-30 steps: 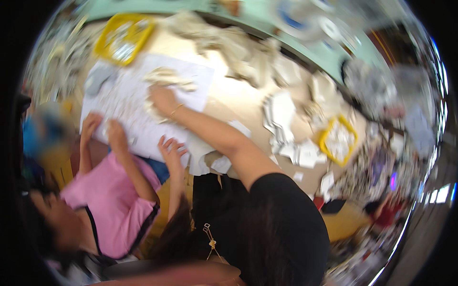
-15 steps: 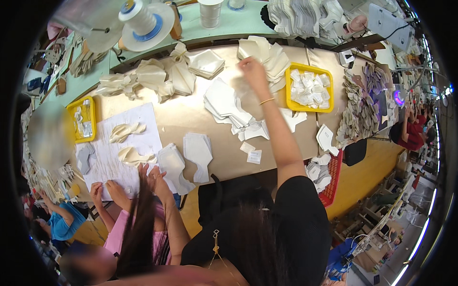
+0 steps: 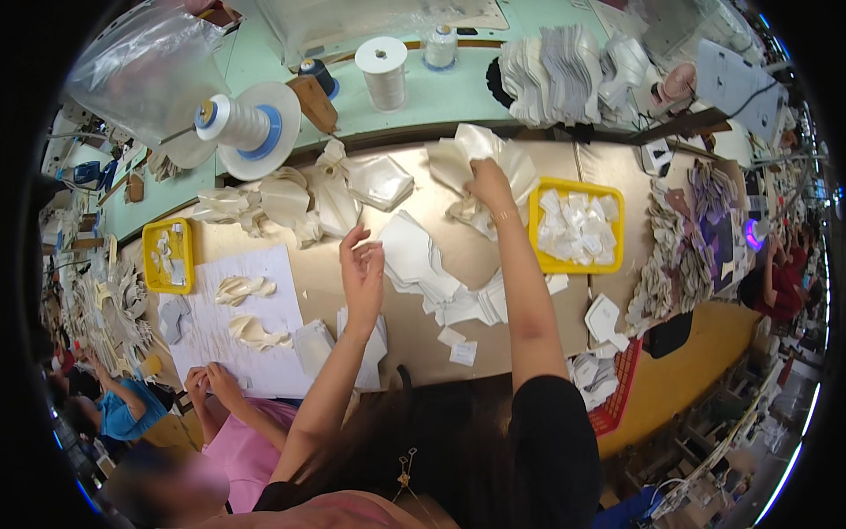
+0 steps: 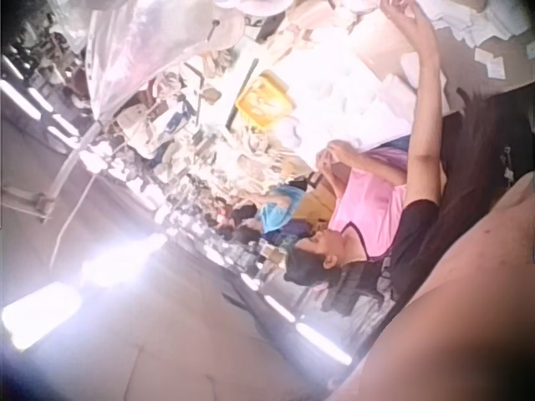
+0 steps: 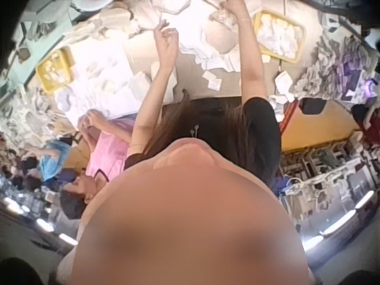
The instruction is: The person folds small white fabric pieces by hand at a work table, stacking them into piles and occasionally placing them into a yellow tray. The person also handles brown fabric pieces, folding and stacking them separately.
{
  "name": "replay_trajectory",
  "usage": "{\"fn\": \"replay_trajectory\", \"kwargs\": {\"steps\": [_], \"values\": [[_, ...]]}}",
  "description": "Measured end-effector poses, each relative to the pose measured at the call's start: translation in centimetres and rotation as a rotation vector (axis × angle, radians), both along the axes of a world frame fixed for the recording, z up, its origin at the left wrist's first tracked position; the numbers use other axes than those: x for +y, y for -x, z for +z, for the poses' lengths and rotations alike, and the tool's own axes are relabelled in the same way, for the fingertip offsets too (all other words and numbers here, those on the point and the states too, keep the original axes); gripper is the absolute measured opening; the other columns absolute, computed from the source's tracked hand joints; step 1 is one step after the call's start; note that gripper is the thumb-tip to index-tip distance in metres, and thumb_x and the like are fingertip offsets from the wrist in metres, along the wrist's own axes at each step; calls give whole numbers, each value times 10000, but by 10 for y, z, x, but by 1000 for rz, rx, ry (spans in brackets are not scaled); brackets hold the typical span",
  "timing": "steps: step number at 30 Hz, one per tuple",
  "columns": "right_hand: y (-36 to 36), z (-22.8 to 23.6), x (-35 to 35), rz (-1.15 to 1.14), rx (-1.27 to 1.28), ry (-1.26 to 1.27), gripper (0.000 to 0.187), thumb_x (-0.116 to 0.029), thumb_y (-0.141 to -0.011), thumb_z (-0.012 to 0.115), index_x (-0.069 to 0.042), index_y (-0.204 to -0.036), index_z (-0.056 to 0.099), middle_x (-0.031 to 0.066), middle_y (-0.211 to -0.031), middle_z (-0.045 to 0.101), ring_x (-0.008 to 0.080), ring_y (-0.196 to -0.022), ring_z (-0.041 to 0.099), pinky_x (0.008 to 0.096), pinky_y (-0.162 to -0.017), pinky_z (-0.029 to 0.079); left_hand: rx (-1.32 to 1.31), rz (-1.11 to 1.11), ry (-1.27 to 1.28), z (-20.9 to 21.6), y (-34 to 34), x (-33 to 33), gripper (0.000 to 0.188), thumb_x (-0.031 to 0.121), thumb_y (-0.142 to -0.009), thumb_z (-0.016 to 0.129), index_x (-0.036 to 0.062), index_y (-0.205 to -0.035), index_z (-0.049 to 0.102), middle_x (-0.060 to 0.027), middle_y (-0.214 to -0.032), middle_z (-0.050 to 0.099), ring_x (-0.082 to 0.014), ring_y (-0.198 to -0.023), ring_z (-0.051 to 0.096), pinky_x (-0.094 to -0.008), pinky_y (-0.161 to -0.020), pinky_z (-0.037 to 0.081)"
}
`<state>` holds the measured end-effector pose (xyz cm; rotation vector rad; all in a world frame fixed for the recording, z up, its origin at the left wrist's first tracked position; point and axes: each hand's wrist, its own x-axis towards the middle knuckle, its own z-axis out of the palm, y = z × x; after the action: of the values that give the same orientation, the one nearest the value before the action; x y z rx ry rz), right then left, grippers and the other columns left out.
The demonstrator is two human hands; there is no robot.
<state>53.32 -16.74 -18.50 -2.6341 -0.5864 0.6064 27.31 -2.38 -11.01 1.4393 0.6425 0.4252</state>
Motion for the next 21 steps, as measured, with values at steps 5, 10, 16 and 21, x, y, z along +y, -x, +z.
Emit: {"fn": "replay_trajectory", "kwargs": {"steps": [5, 10, 16, 21], "values": [[17, -6, -43, -74, 587, -745, 218, -2, -710, 710, -69, -869, 577, 154, -1103, 633, 213, -1026, 597, 313, -888, 475, -196, 20, 22, -32, -97, 9, 307, 142, -973, 450, 10, -1251, 456, -136, -1192, 521, -218, -1060, 525, -322, -932, 418], [18, -11, -68, -409, 1102, -1051, 216, -15, -785, 676, -85, -917, 520, 148, -1118, 640, 195, -1011, 605, 290, -852, 494, -18, -543, 241, -73, -175, -11, 265, 152, -986, 422, -8, -1175, 518, -80, -1029, 602, -169, -1007, 561, -287, -921, 426], [30, -19, -76, -327, 579, -973, 248, -202, -891, 626, -50, -1065, 536, 122, -1061, 632, 212, -972, 638, 286, -653, 547, 187, -783, -179, -98, -184, -23, 195, 70, -854, 521, -20, -983, 637, -141, -951, 653, -243, -885, 628, -320, -828, 488], [27, -15, -71, -576, 751, -875, 371, -318, -946, 559, 15, -1110, 551, 101, -992, 615, 220, -922, 662, 295, -492, 546, 200, -857, -168, -94, -186, -16, 227, 181, -777, 658, -10, -901, 658, -119, -909, 627, -213, -830, 595, -300, -765, 475]]}}
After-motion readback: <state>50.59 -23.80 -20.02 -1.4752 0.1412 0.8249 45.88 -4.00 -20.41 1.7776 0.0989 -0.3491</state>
